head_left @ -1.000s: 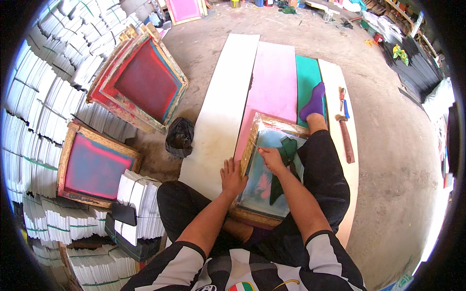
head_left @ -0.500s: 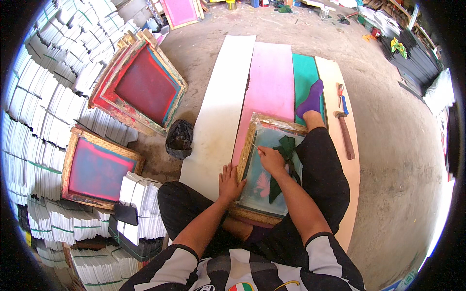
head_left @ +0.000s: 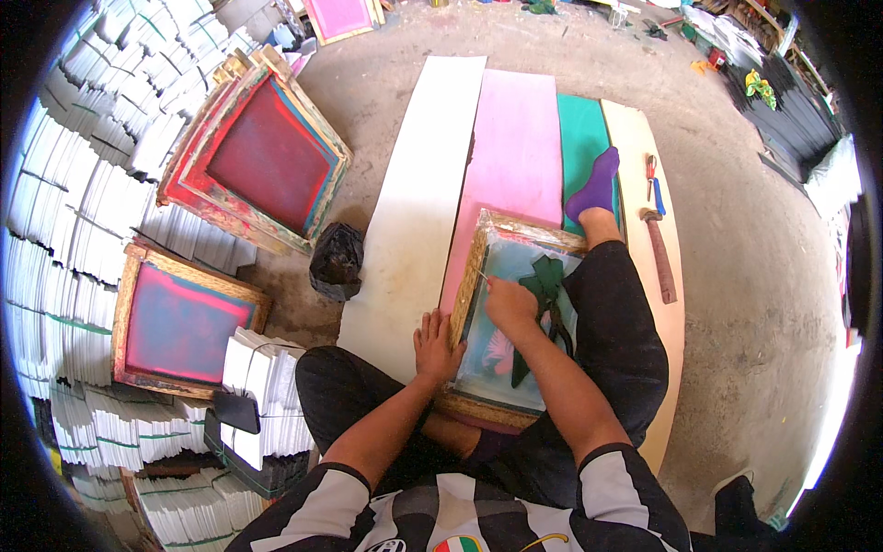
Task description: The person sits on the floor and uses a small tool to scrape or clean the inner edge of a wooden picture frame. They hold the frame steady with one hand while working along the edge with the other. The person occasionally adjusts their position and the frame's orientation to reach different sections.
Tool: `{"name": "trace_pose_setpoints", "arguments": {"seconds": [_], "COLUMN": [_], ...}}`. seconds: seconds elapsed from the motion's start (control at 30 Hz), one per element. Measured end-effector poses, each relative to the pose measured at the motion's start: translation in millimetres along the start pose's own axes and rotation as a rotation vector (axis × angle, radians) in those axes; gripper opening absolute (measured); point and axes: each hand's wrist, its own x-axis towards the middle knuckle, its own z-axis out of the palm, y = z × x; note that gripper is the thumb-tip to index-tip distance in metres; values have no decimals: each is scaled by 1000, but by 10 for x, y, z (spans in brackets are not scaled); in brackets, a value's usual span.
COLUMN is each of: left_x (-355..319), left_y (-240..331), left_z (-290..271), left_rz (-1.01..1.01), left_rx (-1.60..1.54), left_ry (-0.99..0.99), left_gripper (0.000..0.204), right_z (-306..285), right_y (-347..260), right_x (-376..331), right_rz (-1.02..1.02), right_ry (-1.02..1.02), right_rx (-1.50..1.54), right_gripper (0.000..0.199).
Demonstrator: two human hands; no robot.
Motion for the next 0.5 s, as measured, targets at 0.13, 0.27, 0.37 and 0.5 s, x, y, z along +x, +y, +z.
{"name": "trace_pose_setpoints", "arguments": {"seconds": [0.13, 0.27, 0.37, 0.5], "left_x": [-54, -31, -29, -26], "left_y": [2, 7, 17, 13], "left_z": [-10, 32, 6, -21], "left_rz": [7, 16, -1, 23], "left_rx": [-3, 1, 6, -14], "left_ry": [17, 44, 29, 61], "left_gripper": [81, 80, 79, 78], "right_z": [66, 152, 61, 22], "right_y": [-179, 49, 107, 135], "right_x": [-47, -37, -52, -74], "right_rz": [79, 51, 17, 22], "right_ry": [-14, 23, 19, 32], "right_rx": [-77, 158, 220, 324], "right_gripper": [33, 36, 37, 35]}}
